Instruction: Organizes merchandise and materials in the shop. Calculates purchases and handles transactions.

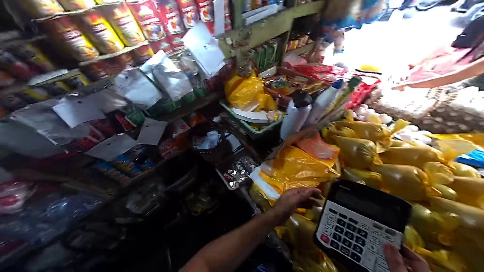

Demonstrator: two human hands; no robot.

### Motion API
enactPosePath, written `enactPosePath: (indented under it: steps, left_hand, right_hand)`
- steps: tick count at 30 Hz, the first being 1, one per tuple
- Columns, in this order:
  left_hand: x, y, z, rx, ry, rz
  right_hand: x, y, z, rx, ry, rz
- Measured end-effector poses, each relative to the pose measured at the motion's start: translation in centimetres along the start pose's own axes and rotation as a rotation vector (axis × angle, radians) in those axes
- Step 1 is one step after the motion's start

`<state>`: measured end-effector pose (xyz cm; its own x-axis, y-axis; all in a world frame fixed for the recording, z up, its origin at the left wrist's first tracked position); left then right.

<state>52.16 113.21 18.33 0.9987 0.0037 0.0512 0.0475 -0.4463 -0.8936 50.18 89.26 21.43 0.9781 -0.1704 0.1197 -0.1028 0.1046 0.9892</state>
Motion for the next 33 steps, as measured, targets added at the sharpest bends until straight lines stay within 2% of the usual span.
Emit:
enactPosePath:
  steps: [2,4,8,12,15,18,21,29,33]
  left_hand:
    - [-3.5,-0.6,-0.4,-0.224,-0.082,0.042]
    - [-5.6,-2.1,0.5,-0.431,-0.145,0.011]
    - [-8.2,-5.2,3.5,-0.723,-0.112,-0.112]
    - [-10.4,-8.1,6.3,-0.741,-0.126,-0.209]
    - [-11.4,-10.3,7.4,-0.696,-0.242,-0.266]
    - [-11.8,-11.9,8.1,-0.663,-0.346,-0.305]
    - [-11.2,-12.8,8.5,-0.616,-0.359,-0.339]
    - [-8.6,-13.4,7.7,-0.657,-0.22,-0.256]
    - [-7.7,-13.3,7.0,-0.628,-0.201,-0.183]
  right_hand:
    - [-0.2,1.2,-3.4,0.013,0.143,0.0]
    - [-0.6,2.0,-7.0,0.061,0.251,0.01]
    - [-1.9,3.6,-13.6,0.182,0.394,0.03]
    - [-3.4,5.4,-17.8,0.239,0.54,0.057]
    - [-4.6,5.9,-19.2,0.179,0.651,0.193]
    - [-5.7,5.8,-19.8,0.02,0.641,0.345]
    - [-6.8,5.4,-20.0,-0.085,0.603,0.451]
    - [-7.3,5.6,-18.9,-0.237,0.434,0.474]
    - [-7.6,5.4,-17.9,-0.26,0.36,0.475]
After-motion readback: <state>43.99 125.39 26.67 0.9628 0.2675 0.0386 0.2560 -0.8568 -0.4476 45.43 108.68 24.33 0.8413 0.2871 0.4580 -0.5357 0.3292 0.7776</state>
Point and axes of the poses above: each hand's wrist, its own x-axis towards the middle knuckle, its own z-axis out of the back of the hand, y = z × x, the point moved 1 cm from there along x, towards the middle knuckle, and after that the axes turned 11 degrees about -x, right-handed, at the moved point
